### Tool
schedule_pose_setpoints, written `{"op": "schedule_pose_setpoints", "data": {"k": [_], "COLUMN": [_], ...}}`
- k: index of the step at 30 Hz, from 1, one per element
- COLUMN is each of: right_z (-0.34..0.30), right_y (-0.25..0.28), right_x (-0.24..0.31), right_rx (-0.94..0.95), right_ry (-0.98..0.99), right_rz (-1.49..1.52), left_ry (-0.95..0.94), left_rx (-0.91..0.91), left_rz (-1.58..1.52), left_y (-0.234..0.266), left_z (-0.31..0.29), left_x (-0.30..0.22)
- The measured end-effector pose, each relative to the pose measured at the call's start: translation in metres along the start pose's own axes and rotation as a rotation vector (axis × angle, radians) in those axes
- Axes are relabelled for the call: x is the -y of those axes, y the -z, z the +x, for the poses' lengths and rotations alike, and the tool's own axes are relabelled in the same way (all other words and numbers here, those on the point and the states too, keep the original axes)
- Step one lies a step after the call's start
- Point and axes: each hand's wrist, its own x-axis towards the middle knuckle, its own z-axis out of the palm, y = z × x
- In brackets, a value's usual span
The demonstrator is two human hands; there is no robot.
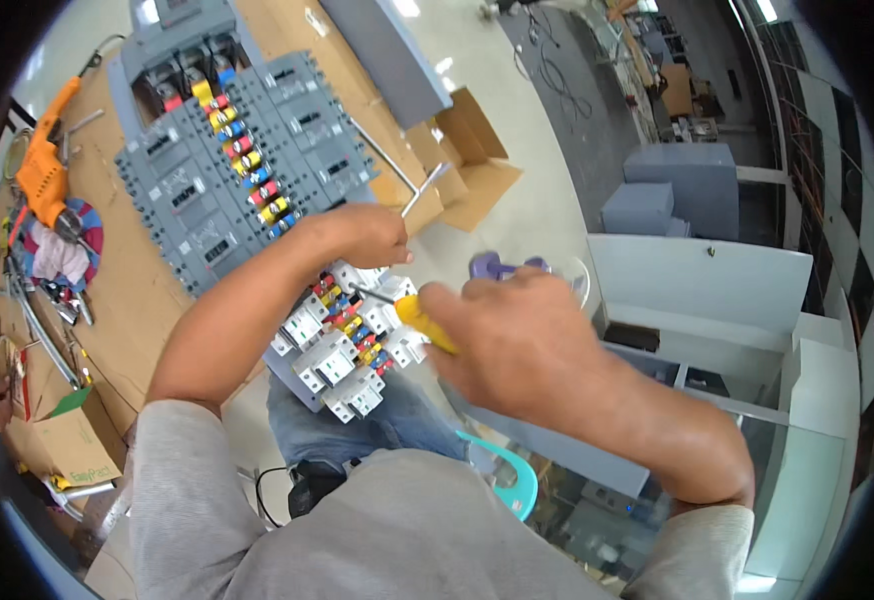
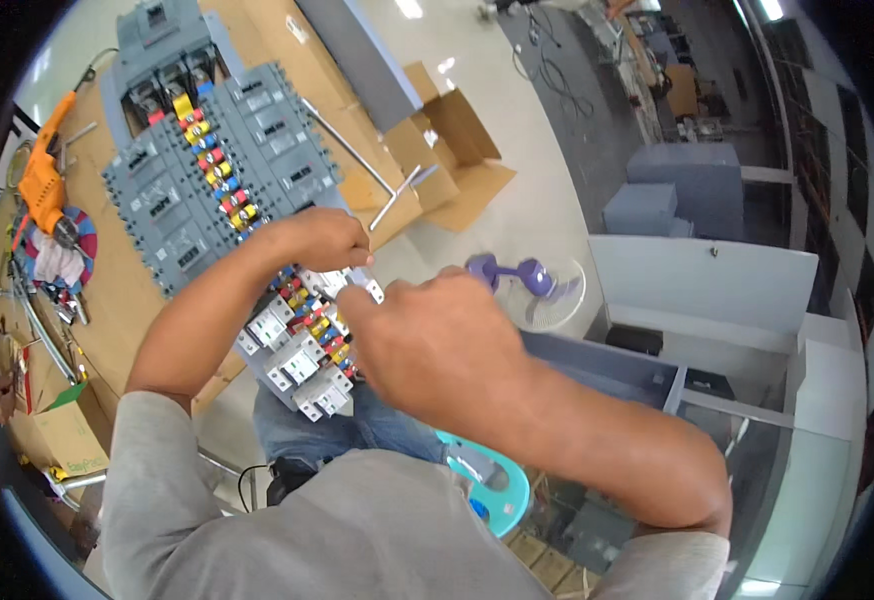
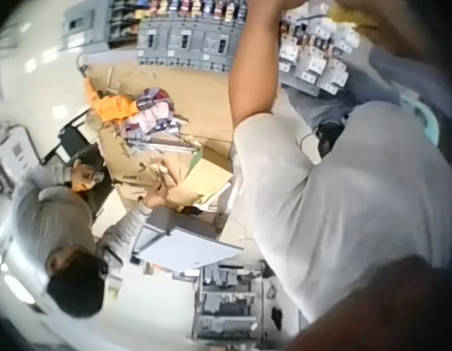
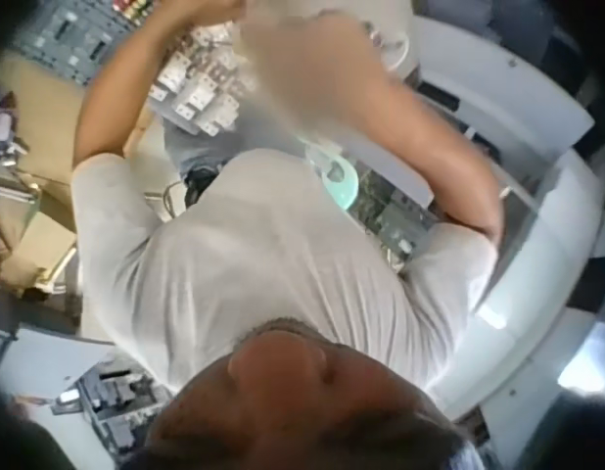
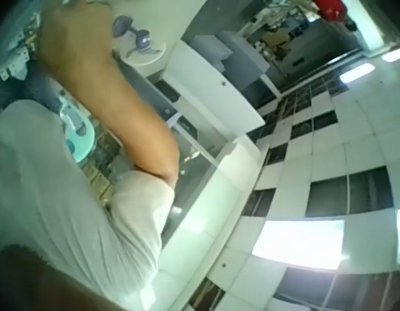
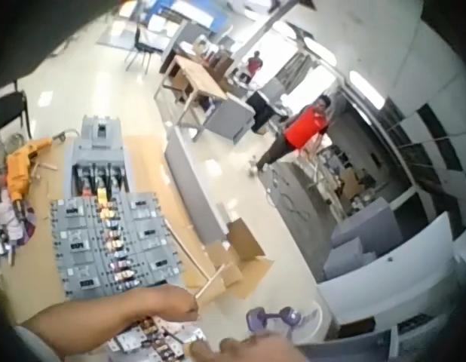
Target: The person removes the cover panel from an electrical breaker board, tightens screws on the circuit components using a screwdriver, and places the cover panel back over the board.
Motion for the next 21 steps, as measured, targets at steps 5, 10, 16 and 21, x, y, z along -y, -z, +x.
{"op": "schedule_pose_setpoints", "data": {"k": [5, 10, 16, 21], "right_z": [-0.011, -0.06, -0.157, -0.228], "right_y": [0.01, 0.016, -0.087, -0.352], "right_x": [0.017, -0.054, -0.22, -0.289], "right_rx": [0.055, -0.235, -0.426, 0.146], "right_ry": [-0.031, -0.044, -0.257, -0.433], "right_rz": [0.01, 0.192, 1.056, 0.883], "left_ry": [0.014, 0.011, 0.481, 1.053], "left_rx": [-0.24, -0.964, -1.906, -1.998], "left_rz": [-0.116, -0.518, -0.671, -0.581], "left_y": [-0.006, 0.034, -0.061, -0.255], "left_z": [0.002, -0.071, -0.217, -0.27], "left_x": [0.002, -0.072, -0.101, -0.152]}}
